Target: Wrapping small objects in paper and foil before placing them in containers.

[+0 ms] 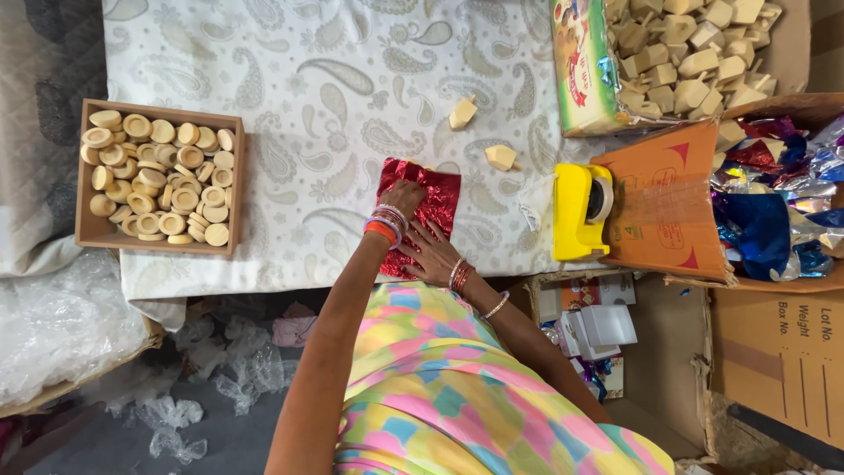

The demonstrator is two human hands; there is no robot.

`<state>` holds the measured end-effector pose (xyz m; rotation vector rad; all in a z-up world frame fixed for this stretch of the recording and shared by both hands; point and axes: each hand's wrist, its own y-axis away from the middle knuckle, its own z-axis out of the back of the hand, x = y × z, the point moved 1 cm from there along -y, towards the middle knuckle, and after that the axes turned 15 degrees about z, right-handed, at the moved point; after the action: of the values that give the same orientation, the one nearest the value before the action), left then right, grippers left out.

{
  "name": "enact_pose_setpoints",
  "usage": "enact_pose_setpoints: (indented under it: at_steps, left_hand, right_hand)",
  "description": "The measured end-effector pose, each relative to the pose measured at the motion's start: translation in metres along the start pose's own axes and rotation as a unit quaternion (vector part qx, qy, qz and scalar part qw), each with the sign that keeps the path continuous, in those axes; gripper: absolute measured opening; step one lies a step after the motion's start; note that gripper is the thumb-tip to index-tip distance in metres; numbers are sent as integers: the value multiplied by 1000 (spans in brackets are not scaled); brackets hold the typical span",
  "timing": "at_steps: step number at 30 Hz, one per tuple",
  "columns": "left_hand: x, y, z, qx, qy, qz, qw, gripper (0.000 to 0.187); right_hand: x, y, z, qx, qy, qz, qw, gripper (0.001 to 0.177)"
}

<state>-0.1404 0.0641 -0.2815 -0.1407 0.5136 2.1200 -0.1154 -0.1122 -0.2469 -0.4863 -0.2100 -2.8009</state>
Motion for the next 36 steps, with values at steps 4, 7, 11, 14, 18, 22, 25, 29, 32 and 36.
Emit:
enact_pose_setpoints:
  at_steps: [4, 7, 11, 14, 18, 22, 25, 29, 32, 36]
  left_hand:
    - [-3, 14, 51, 48, -29, 39, 998, 56]
    - [0, 15, 50, 61, -53, 57, 995, 62]
    - [0, 15, 51, 48, -58, 64, 995, 58]
    - [-2, 19, 57, 57, -58, 75, 994, 56]
    - [-3, 14, 64, 69, -74, 78, 992, 61]
    - [-3, 13, 69, 71, -93, 80, 990, 59]
    - [-2, 14, 64, 82, -100, 90, 987, 62]
    - [2, 13, 50, 74, -76, 113, 988, 62]
    - [2, 14, 50, 70, -68, 123, 988, 60]
    - [4, 17, 56, 74, -89, 124, 986, 64]
  right_hand:
    - [1, 11, -11, 13, 32, 18, 999, 59]
    - [2, 15, -19, 8, 53, 28, 998, 57]
    - [1, 17, -31, 11, 52, 20, 998, 55]
    - [2, 21, -40, 6, 56, 21, 998, 55]
    - [1, 22, -44, -2, 59, 24, 998, 55]
    - [-3, 23, -52, 6, 66, 30, 997, 54]
    - [-6, 25, -49, -1, 71, 40, 997, 49]
    - [-5, 21, -30, -43, -10, 17, 999, 48]
    - [-3, 19, -26, -37, -12, 24, 999, 47]
    - [1, 34, -55, -28, 78, 82, 993, 43]
